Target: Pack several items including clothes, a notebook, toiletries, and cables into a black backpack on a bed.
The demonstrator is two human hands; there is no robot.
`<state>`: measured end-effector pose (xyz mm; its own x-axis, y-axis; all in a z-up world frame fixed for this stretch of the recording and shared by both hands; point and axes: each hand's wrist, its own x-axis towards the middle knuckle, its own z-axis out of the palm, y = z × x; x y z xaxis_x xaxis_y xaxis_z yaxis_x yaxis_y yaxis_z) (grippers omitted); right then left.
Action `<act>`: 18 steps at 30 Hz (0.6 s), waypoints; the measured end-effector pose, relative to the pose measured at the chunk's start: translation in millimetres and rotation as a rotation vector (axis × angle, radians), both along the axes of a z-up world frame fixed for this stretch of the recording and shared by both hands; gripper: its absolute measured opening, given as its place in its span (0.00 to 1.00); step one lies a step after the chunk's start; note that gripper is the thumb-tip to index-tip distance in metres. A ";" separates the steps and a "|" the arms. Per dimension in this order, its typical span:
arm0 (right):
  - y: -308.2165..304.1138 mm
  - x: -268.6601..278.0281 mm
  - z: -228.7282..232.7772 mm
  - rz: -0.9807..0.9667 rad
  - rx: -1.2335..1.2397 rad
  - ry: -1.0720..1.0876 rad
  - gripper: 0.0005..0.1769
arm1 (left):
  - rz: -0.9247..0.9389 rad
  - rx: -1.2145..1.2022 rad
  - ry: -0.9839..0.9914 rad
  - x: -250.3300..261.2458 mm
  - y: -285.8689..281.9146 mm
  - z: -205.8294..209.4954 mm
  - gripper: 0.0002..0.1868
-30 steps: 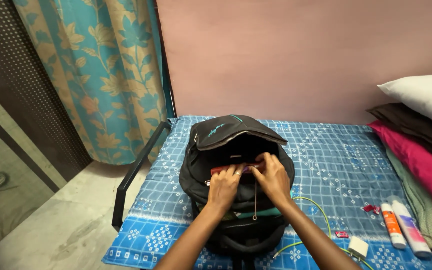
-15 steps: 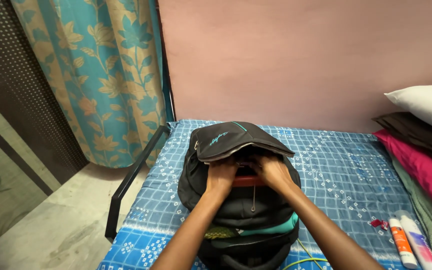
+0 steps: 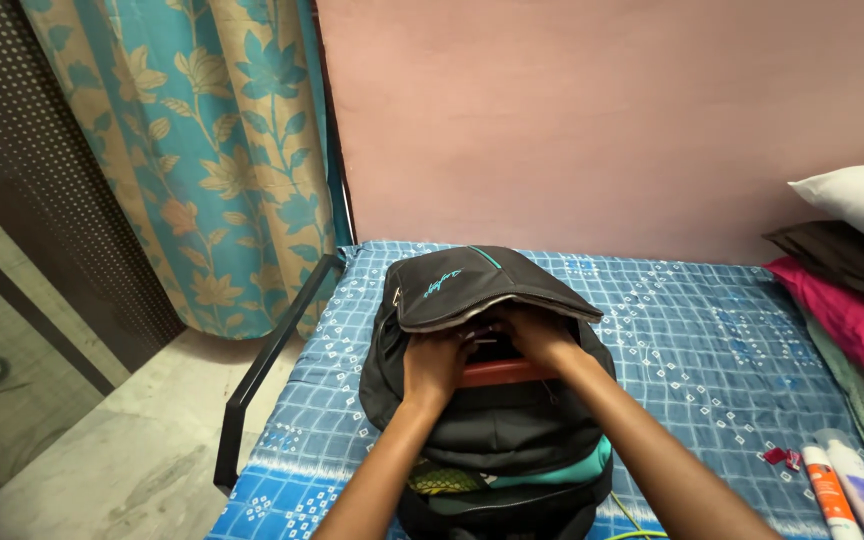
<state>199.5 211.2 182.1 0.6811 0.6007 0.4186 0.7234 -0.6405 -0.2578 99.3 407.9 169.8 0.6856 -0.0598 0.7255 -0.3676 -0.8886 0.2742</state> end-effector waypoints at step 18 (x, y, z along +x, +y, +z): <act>-19.5 -88.6 5.3 -0.371 0.082 0.088 0.21 | -0.130 0.045 0.126 -13.8 -8.2 -7.7 0.22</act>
<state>110.9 191.7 187.4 0.8812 0.2735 0.3856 0.4191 -0.8293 -0.3696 85.5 399.8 162.0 0.7551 -0.1845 0.6291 -0.4457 -0.8482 0.2862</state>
